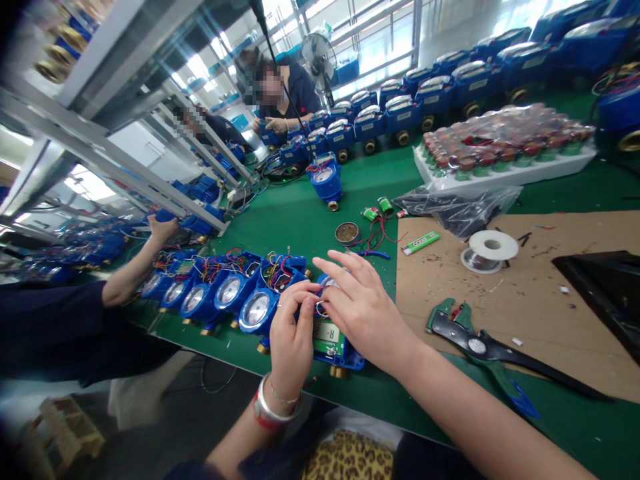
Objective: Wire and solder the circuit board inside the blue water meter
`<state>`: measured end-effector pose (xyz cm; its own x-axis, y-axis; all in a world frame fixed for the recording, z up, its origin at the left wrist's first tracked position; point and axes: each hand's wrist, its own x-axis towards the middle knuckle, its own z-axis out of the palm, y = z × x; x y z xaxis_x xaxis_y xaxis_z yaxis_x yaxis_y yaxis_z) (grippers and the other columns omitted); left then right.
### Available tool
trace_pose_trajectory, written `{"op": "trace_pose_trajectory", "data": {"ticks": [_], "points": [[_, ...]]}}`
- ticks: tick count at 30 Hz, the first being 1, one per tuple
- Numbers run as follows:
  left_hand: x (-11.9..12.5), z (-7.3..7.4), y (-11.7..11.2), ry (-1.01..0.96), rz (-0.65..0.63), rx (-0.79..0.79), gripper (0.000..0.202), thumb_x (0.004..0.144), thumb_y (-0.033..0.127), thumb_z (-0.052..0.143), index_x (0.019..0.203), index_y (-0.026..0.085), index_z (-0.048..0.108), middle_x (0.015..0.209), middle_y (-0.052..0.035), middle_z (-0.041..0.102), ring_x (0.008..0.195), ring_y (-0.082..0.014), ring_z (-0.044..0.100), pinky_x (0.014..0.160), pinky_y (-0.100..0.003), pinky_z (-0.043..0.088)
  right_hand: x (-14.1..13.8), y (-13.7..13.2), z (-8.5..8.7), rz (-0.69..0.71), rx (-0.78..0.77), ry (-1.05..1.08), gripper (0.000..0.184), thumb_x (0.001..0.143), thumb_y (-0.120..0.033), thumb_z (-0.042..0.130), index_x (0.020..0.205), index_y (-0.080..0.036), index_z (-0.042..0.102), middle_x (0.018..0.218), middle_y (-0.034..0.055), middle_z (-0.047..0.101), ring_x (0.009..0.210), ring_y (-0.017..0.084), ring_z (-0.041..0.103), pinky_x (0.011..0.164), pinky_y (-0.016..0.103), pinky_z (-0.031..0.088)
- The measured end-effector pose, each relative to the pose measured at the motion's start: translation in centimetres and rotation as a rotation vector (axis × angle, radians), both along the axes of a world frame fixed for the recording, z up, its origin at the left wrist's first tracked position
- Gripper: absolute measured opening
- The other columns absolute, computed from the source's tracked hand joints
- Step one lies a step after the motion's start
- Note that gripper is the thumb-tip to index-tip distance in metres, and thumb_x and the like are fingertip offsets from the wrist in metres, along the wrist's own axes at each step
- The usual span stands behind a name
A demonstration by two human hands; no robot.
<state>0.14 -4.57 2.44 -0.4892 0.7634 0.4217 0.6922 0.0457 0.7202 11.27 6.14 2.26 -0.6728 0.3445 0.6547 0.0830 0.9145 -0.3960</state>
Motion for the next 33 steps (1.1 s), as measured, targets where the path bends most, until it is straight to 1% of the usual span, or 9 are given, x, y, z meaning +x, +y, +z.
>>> {"op": "trace_pose_trajectory", "data": {"ticks": [3, 11, 14, 16, 18, 20, 25, 29, 33], "points": [[0.02, 0.01, 0.02, -0.005, -0.005, 0.005, 0.016, 0.096, 0.021, 0.044, 0.094, 0.02, 0.059, 0.107, -0.0047, 0.062, 0.107, -0.0174, 0.055, 0.098, -0.038, 0.042, 0.01, 0.01, 0.05, 0.019, -0.009, 0.034, 0.013, 0.092, -0.014, 0.055, 0.094, -0.017, 0.067, 0.137, 0.0063, 0.052, 0.135, 0.027, 0.033, 0.112, 0.054, 0.032], [0.22, 0.09, 0.12, -0.02, -0.001, 0.018, 0.017, 0.097, 0.022, 0.043, 0.095, 0.02, 0.06, 0.106, -0.0056, 0.063, 0.106, -0.0184, 0.055, 0.098, -0.039, 0.043, 0.03, -0.17, 0.3, 0.049, -0.132, 0.094, 0.013, 0.092, -0.015, 0.056, 0.09, -0.019, 0.068, 0.118, 0.0056, 0.065, 0.132, 0.027, 0.038, 0.107, 0.052, 0.041], [0.13, 0.0, 0.05, -0.024, 0.002, 0.02, 0.018, 0.097, 0.022, 0.043, 0.095, 0.02, 0.06, 0.106, -0.0056, 0.063, 0.107, -0.0184, 0.055, 0.099, -0.039, 0.042, 0.19, -0.03, 0.23, 0.041, -0.147, 0.081, 0.011, 0.091, -0.016, 0.057, 0.088, -0.02, 0.067, 0.122, 0.0051, 0.062, 0.131, 0.027, 0.04, 0.109, 0.053, 0.038], [0.01, -0.06, -0.02, -0.023, 0.006, 0.021, 0.018, 0.097, 0.022, 0.043, 0.095, 0.02, 0.06, 0.106, -0.0058, 0.063, 0.107, -0.0187, 0.055, 0.099, -0.04, 0.042, 0.4, 0.1, 0.19, 0.023, -0.157, 0.041, 0.01, 0.089, -0.018, 0.06, 0.096, -0.02, 0.066, 0.129, 0.0065, 0.057, 0.132, 0.028, 0.038, 0.11, 0.055, 0.035], [-0.1, -0.1, -0.06, -0.018, 0.006, 0.023, 0.018, 0.097, 0.023, 0.043, 0.095, 0.02, 0.06, 0.106, -0.006, 0.063, 0.107, -0.019, 0.055, 0.1, -0.04, 0.042, 0.65, 0.2, 0.19, 0.021, -0.168, -0.004, 0.021, 0.087, -0.019, 0.062, 0.109, -0.019, 0.064, 0.135, 0.0082, 0.052, 0.134, 0.029, 0.036, 0.111, 0.056, 0.033], [-0.17, -0.12, -0.06, -0.014, 0.006, 0.025, 0.017, 0.096, 0.022, 0.043, 0.095, 0.02, 0.06, 0.106, -0.0059, 0.063, 0.107, -0.0189, 0.056, 0.1, -0.04, 0.042, 0.84, 0.26, 0.23, 0.036, -0.182, -0.03, 0.028, 0.087, -0.019, 0.063, 0.114, -0.019, 0.061, 0.138, 0.0087, 0.049, 0.135, 0.029, 0.033, 0.111, 0.055, 0.033], [-0.14, -0.09, -0.01, -0.016, 0.003, 0.028, 0.017, 0.097, 0.021, 0.043, 0.095, 0.02, 0.06, 0.105, -0.0053, 0.063, 0.107, -0.0181, 0.055, 0.101, -0.04, 0.041, 0.81, 0.36, 0.3, 0.054, -0.203, -0.029, 0.023, 0.087, -0.017, 0.062, 0.11, -0.019, 0.063, 0.138, 0.0091, 0.049, 0.135, 0.027, 0.033, 0.112, 0.052, 0.032], [-0.03, -0.03, -0.04, -0.017, 0.009, 0.019, 0.018, 0.097, 0.023, 0.043, 0.095, 0.02, 0.06, 0.105, -0.0061, 0.064, 0.107, -0.0193, 0.055, 0.1, -0.041, 0.042, 0.57, 0.51, 0.24, 0.062, -0.226, 0.0, 0.02, 0.088, -0.017, 0.06, 0.108, -0.021, 0.064, 0.137, 0.0084, 0.049, 0.134, 0.028, 0.035, 0.11, 0.054, 0.034], [-0.01, -0.03, -0.06, -0.021, 0.007, 0.018, 0.019, 0.097, 0.023, 0.042, 0.095, 0.02, 0.061, 0.105, -0.0062, 0.064, 0.108, -0.0196, 0.056, 0.1, -0.041, 0.042, 0.38, 0.6, 0.07, 0.076, -0.235, 0.035, 0.012, 0.089, -0.014, 0.058, 0.094, -0.022, 0.066, 0.134, 0.0073, 0.052, 0.133, 0.028, 0.036, 0.108, 0.056, 0.036]]}}
